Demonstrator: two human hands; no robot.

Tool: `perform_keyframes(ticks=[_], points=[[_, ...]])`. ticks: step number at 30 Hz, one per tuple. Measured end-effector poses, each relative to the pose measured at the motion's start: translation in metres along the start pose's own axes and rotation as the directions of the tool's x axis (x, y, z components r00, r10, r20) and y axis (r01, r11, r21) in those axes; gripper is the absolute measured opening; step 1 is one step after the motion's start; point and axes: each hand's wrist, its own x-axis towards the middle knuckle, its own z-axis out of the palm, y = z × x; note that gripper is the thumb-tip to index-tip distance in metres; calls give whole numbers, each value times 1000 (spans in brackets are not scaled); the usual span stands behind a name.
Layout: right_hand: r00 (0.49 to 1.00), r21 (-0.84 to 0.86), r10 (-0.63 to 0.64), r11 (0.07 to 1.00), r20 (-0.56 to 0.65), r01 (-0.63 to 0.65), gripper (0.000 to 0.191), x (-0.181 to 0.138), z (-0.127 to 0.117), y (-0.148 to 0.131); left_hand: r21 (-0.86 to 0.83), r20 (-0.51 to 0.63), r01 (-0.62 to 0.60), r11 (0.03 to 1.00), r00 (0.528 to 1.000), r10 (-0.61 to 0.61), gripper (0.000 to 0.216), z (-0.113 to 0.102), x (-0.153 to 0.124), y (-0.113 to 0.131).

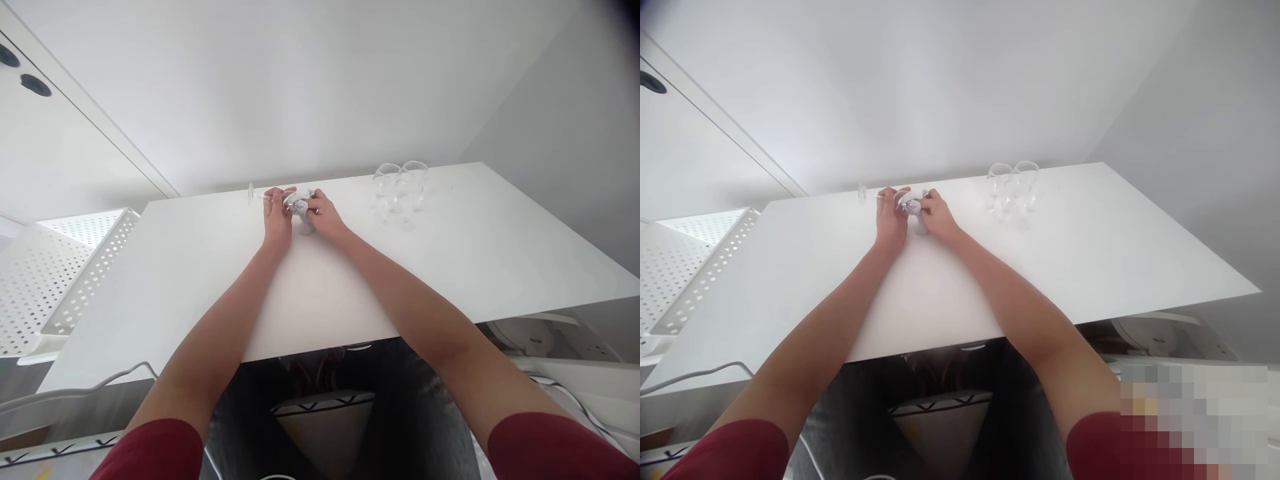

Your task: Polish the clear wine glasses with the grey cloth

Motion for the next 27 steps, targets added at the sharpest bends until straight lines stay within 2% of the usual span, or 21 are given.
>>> perform_keyframes(ticks=[4,6,8,10,13,15,19,23,25,27], points=[[988,185,41,983,-151,-12,10,-5,1,-3,-30,48,3,1000,999,-1,18,0,0,0],[973,275,92,961,-210,-31,25,-7,3,-8,-60,50,47,997,998,-44,18,1,0,0],[972,333,143,940,-187,-74,40,-9,6,-12,-78,61,117,990,992,-113,20,1,0,0],[975,359,181,925,-131,-124,46,-11,8,-16,-60,81,145,988,987,-140,22,0,-1,0],[969,353,213,922,-127,-157,44,-13,11,-19,-16,68,58,998,996,-57,24,-4,2,-1],[977,337,184,931,-108,-138,36,-14,10,-20,-15,24,1,1000,1000,-1,25,-9,6,-1],[998,207,-24,978,-56,35,23,-14,6,-22,-72,-78,-59,996,996,53,27,-14,12,0],[986,19,-152,988,-65,153,31,-16,10,-24,-91,-84,-83,992,994,76,30,-12,10,2],[976,-18,-185,983,-116,184,35,-18,15,-24,-98,-56,-72,993,996,67,33,-11,9,3],[978,-5,-182,983,-101,183,42,-19,19,-24,-112,-42,-71,991,997,67,34,-10,8,3]])
